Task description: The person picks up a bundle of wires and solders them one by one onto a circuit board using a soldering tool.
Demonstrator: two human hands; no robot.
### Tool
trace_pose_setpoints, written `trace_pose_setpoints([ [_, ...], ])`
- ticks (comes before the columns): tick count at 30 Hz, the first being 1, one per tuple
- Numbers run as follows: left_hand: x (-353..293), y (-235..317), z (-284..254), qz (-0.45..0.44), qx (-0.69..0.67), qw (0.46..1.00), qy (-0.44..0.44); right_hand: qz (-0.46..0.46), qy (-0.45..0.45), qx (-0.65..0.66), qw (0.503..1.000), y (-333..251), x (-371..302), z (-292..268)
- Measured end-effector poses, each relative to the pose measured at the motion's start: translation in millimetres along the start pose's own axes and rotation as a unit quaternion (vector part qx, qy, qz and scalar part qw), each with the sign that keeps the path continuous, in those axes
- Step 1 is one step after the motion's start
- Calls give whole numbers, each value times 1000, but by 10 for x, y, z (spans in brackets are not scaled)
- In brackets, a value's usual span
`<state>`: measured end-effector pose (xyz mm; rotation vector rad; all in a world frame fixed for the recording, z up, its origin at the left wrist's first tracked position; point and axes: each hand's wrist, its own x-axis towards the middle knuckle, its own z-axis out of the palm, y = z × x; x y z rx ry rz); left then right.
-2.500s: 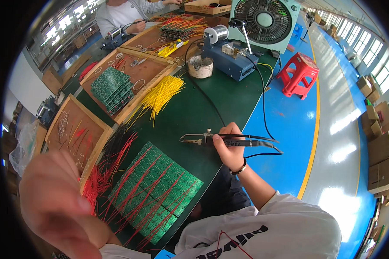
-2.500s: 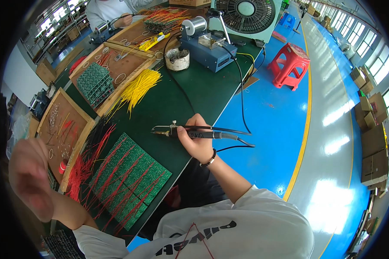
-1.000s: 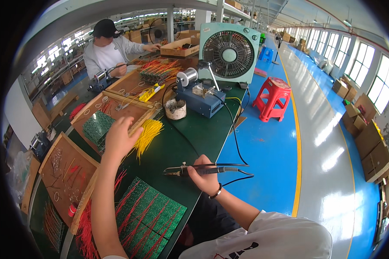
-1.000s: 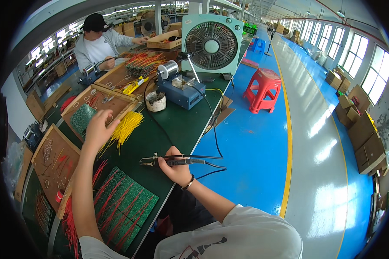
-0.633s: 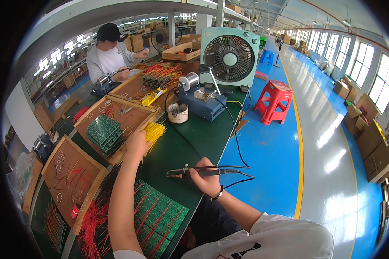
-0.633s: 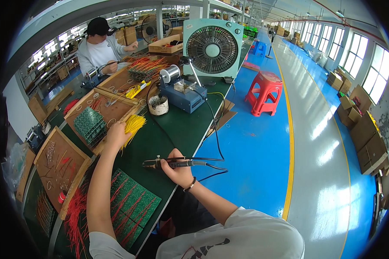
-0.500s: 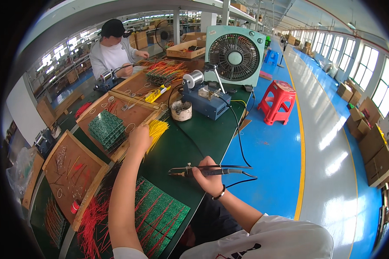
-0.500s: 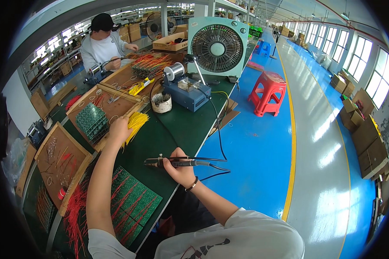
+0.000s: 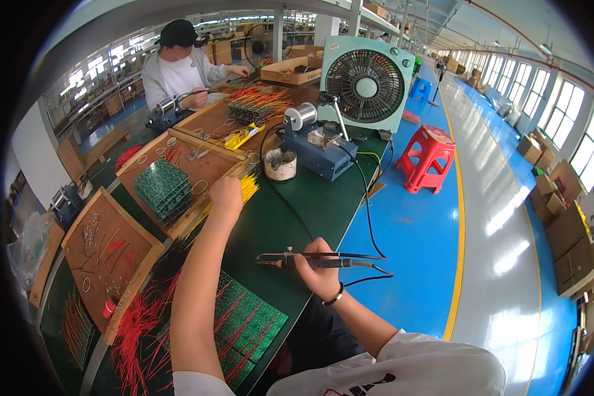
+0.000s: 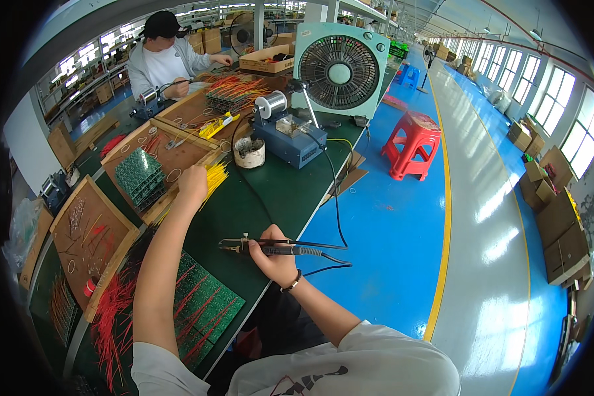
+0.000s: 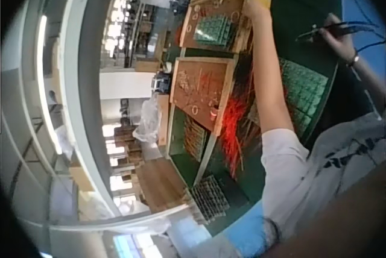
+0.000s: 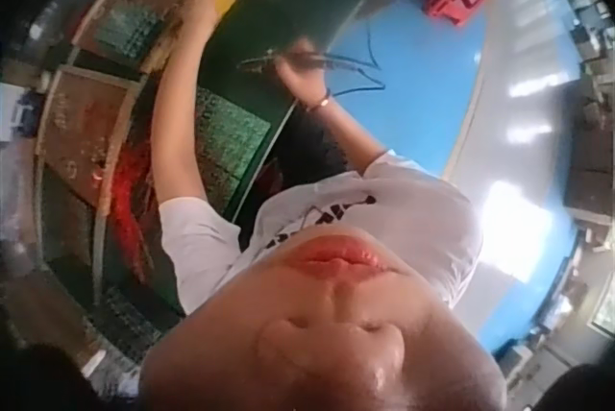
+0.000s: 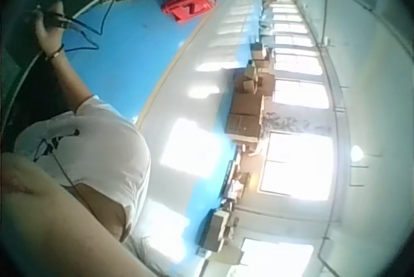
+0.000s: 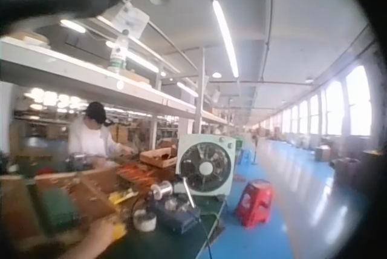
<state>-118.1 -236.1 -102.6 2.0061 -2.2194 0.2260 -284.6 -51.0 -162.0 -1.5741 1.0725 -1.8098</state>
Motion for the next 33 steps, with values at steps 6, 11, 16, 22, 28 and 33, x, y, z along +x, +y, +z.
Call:
trace_pose_setpoints([
  [6,-29,-78,61,6,-24,999,38,-16,3,-13,1000,8,9,1],
  [11,49,-138,53,30,-149,978,142,-3,3,-21,1000,-1,0,-2],
  [16,137,-205,-85,20,-280,931,234,9,-4,-19,1000,-2,-7,-6],
  [22,23,-205,-346,39,-504,771,387,-1,-1,-23,1000,6,3,2],
  [28,-365,-94,-430,-6,-821,568,62,0,0,-27,1000,-13,6,7],
  [33,-542,-7,-267,63,-777,627,0,20,-6,-1,1000,-20,9,2],
])
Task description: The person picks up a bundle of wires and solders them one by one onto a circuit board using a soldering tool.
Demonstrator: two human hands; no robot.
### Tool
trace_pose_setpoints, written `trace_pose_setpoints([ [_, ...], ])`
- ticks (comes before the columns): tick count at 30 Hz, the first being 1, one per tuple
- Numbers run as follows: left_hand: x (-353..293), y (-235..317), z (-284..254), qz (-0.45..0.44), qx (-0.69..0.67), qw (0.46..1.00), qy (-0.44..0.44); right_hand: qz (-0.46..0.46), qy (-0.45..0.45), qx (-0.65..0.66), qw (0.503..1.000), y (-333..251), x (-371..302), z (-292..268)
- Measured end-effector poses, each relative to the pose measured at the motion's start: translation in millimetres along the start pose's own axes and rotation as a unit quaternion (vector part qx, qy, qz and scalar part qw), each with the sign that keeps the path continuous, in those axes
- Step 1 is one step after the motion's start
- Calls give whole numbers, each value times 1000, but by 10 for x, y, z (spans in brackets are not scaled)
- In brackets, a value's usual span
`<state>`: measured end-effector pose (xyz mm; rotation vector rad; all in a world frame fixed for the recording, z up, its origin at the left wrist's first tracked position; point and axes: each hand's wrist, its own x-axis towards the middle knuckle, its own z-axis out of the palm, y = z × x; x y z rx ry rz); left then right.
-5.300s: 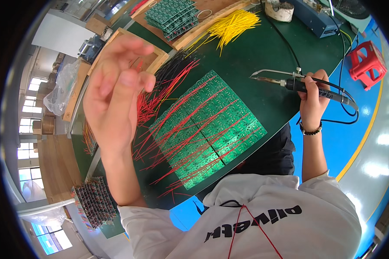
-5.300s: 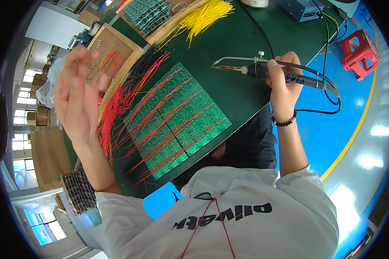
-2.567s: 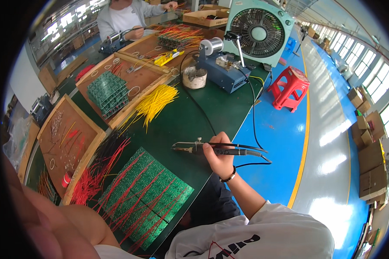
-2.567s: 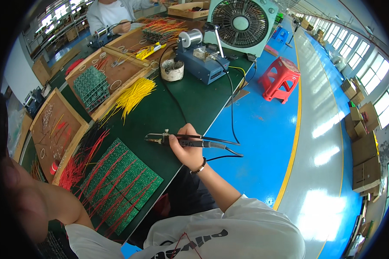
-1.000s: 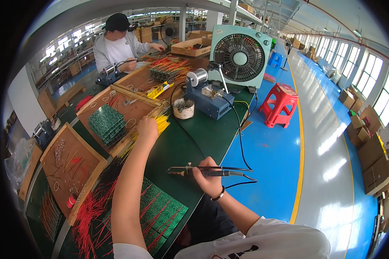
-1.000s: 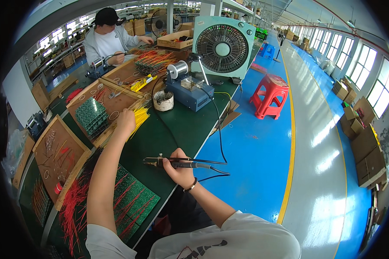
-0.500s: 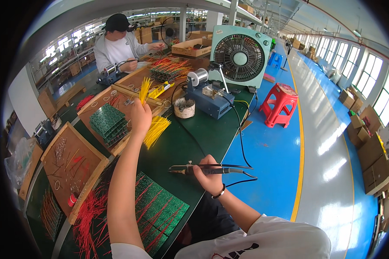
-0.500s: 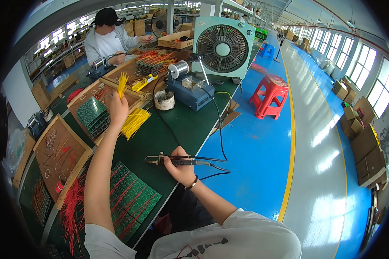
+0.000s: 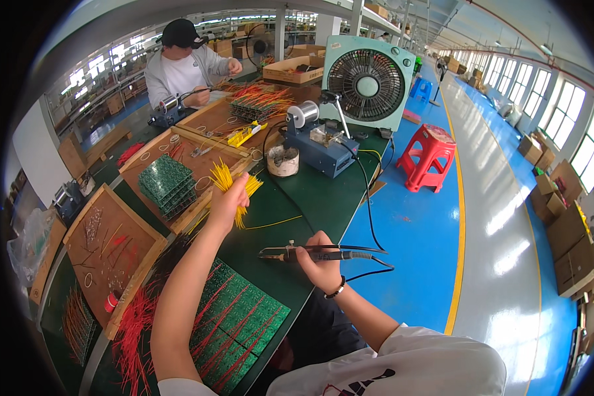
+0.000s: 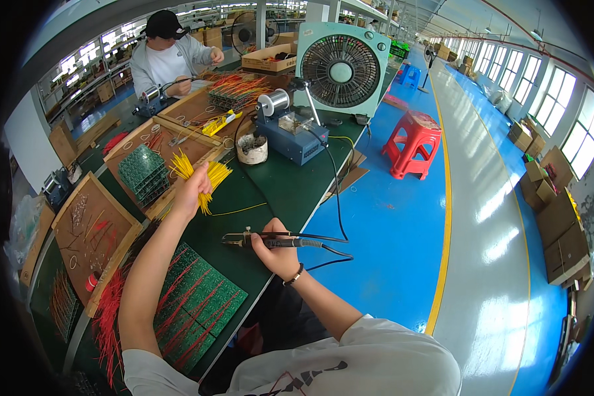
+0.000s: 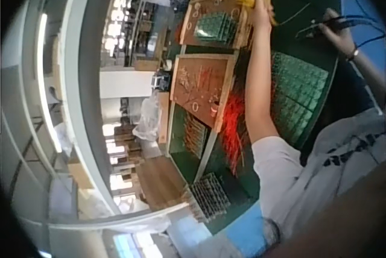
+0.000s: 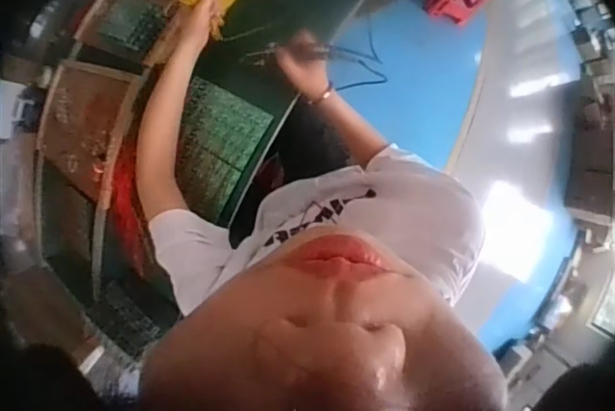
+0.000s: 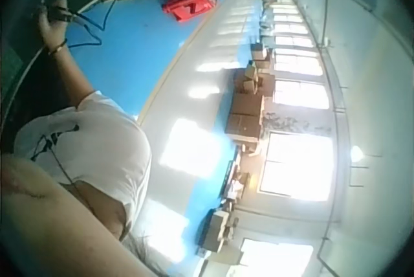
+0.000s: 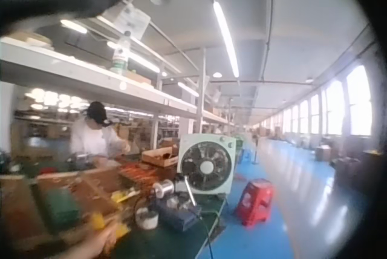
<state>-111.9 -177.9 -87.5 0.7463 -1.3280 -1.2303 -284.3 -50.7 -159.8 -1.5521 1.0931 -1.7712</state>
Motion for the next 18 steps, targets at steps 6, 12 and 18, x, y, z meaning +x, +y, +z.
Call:
trace_pose_setpoints([
  [6,-21,-100,-40,-46,-14,999,-10,-1,1,-9,1000,-23,-1,-5],
  [12,1,16,15,-61,-27,998,-23,-10,5,-40,999,-28,16,-2],
  [18,214,205,-52,160,261,942,-136,-1,20,-14,1000,-4,14,17],
])
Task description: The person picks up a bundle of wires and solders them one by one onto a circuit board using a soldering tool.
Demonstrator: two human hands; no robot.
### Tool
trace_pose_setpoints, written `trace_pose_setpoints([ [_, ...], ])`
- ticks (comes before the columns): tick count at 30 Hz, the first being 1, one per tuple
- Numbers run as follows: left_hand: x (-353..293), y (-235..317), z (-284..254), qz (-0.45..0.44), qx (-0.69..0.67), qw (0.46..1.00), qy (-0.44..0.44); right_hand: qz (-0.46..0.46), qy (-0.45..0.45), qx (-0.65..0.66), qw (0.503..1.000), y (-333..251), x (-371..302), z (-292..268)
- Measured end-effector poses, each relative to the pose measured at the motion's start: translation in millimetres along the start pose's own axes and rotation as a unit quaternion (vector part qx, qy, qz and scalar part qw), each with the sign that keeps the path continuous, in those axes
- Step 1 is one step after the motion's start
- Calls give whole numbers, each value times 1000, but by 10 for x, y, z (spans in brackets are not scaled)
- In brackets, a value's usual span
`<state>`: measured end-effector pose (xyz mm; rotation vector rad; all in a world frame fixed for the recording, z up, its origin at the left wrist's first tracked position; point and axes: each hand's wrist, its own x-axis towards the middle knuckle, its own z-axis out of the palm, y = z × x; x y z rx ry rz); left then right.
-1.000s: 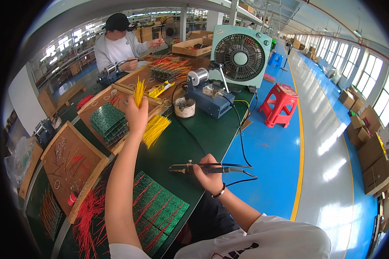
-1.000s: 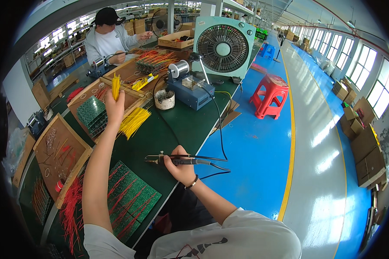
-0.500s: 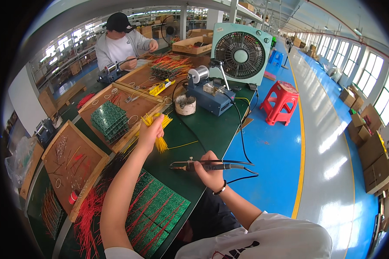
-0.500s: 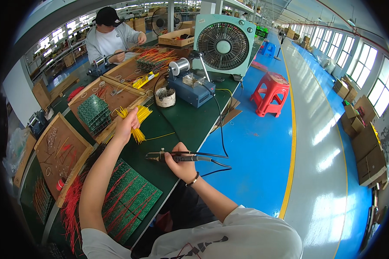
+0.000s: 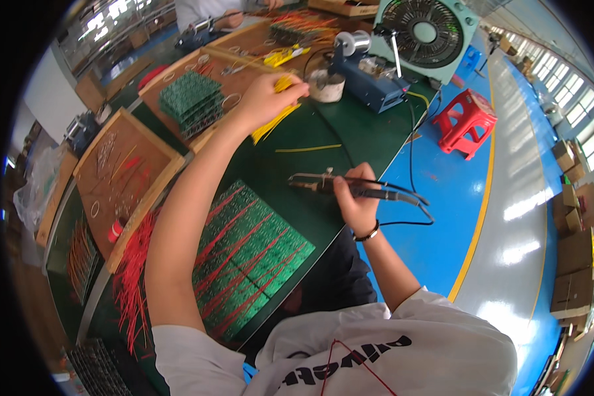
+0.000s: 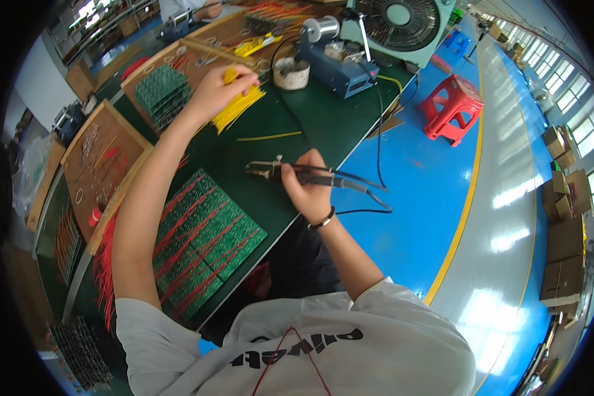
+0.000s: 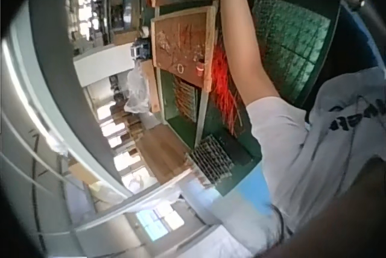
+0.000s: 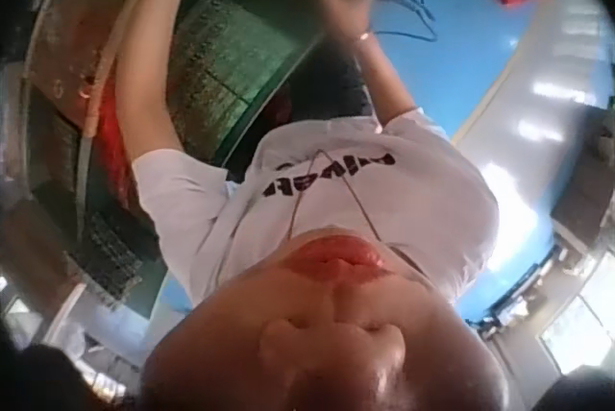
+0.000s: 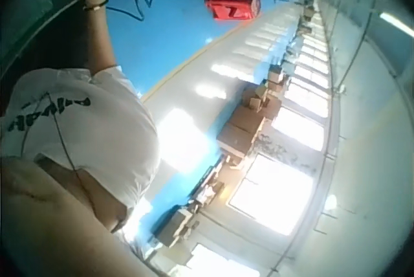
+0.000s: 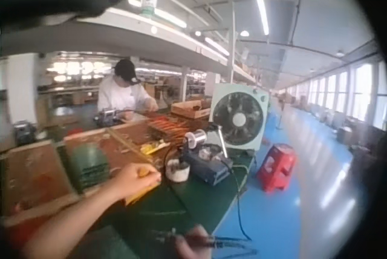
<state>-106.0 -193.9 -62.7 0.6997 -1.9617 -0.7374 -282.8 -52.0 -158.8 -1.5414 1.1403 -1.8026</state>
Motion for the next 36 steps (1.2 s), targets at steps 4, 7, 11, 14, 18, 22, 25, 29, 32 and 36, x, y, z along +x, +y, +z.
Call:
trace_pose_setpoints([
  [4,-23,-28,6,-98,301,942,-113,3,-1,28,1000,12,-1,4],
  [7,-99,-73,141,-108,335,911,-213,-7,1,13,1000,15,-3,5],
  [11,-140,-157,348,-84,358,894,-255,12,-10,40,999,13,-1,4],
  [14,-113,-208,452,-94,378,881,-269,-4,-9,39,999,14,5,1],
  [18,-61,-245,468,-101,422,852,-294,-7,-7,35,999,28,9,-4],
  [22,-108,-332,355,-177,238,934,-198,-9,-5,45,999,55,6,-6],
  [25,-163,-458,269,-192,71,979,4,-1,-11,60,998,79,0,-10],
  [29,-207,-553,209,-114,-33,983,140,-11,-4,62,998,107,-3,-17],
  [32,-245,-470,179,-138,-170,969,112,-20,-7,65,998,116,4,-17],
  [36,-355,-260,209,-113,-278,946,123,-11,-10,70,997,111,9,-13],
])
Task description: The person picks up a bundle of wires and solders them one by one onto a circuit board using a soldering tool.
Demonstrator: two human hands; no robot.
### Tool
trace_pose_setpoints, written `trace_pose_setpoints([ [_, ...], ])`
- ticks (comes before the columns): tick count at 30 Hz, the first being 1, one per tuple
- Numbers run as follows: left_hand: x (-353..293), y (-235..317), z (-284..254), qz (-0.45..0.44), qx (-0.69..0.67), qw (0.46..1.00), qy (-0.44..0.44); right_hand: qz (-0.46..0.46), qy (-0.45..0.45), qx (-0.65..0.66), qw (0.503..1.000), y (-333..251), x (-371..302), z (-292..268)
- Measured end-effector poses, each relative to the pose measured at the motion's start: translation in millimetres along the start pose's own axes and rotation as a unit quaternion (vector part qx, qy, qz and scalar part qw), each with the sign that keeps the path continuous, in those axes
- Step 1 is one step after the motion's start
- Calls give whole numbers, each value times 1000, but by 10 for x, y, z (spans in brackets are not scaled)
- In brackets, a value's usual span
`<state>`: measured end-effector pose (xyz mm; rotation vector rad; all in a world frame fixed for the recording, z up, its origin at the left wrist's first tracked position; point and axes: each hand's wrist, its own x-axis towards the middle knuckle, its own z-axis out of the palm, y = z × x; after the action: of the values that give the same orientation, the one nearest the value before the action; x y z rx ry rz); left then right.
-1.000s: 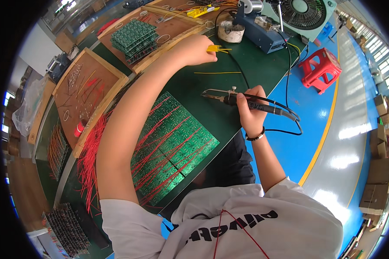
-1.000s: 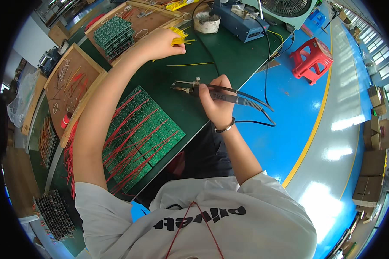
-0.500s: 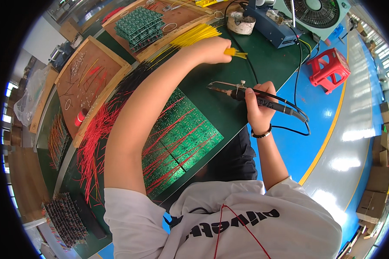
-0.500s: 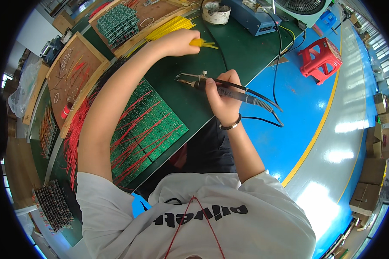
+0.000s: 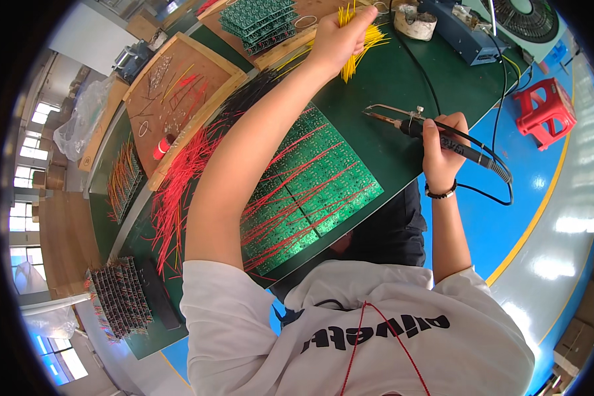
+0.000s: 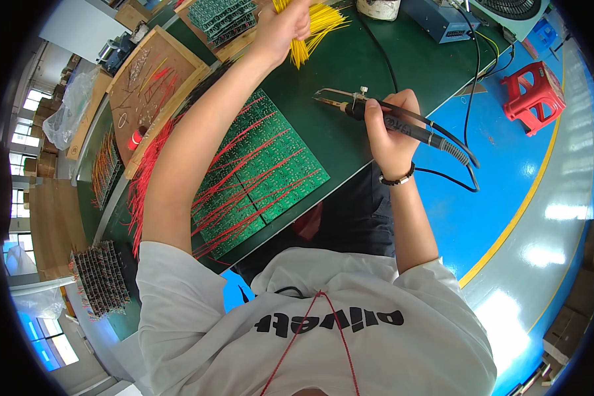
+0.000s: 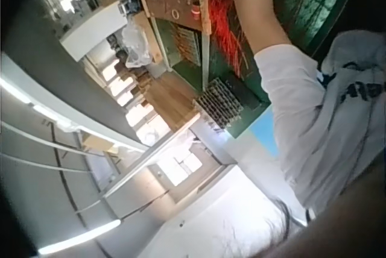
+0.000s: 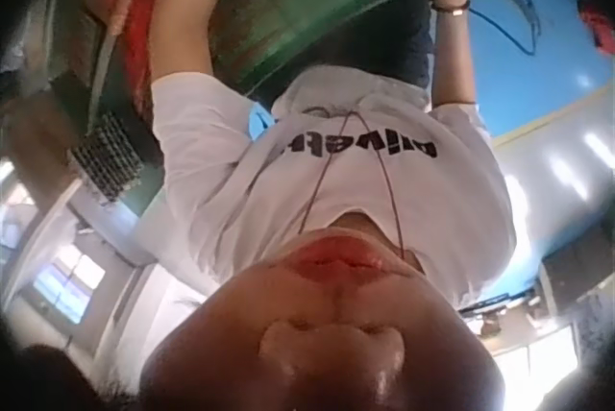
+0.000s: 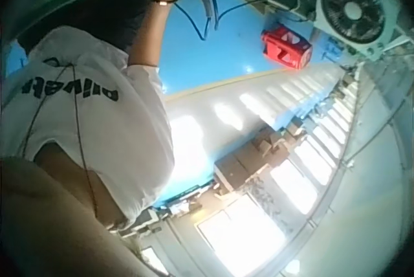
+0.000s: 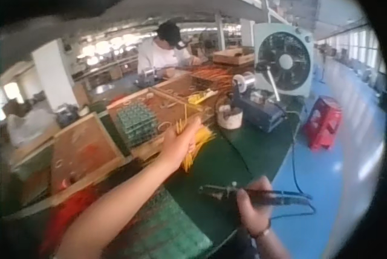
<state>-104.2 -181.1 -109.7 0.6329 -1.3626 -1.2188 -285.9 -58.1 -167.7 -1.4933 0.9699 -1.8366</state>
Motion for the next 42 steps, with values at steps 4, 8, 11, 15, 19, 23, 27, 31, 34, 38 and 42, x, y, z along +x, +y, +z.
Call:
trace_pose_setpoints([
  [4,-101,2,23,-45,121,991,40,2,4,13,1000,-4,-1,-6],
  [8,-120,-64,-21,-5,22,999,41,-10,-1,-4,1000,9,-4,-17],
  [11,-155,64,0,-63,69,996,15,-16,2,2,1000,8,1,-8],
  [15,-253,736,-95,4,-14,999,-36,-10,20,-10,1000,-30,23,-5],
  [19,-926,1538,-490,-102,-74,992,-29,52,16,8,998,-82,170,-49],
  [23,-1996,1914,-785,-164,-30,978,125,83,51,111,989,-93,553,-55],
  [27,-2679,1973,-852,-71,155,953,251,78,71,35,994,-6,1123,112],
  [31,-2952,1871,-899,-96,313,905,273,31,37,-129,990,149,1607,357],
  [34,-3063,1707,-971,-99,385,879,263,13,26,-45,999,202,1822,467],
  [38,-3109,1573,-1020,-89,497,841,196,189,-85,304,930,115,1878,594],
  [42,-3096,1582,-981,-131,597,782,122,310,-184,464,809,-24,1642,930],
])
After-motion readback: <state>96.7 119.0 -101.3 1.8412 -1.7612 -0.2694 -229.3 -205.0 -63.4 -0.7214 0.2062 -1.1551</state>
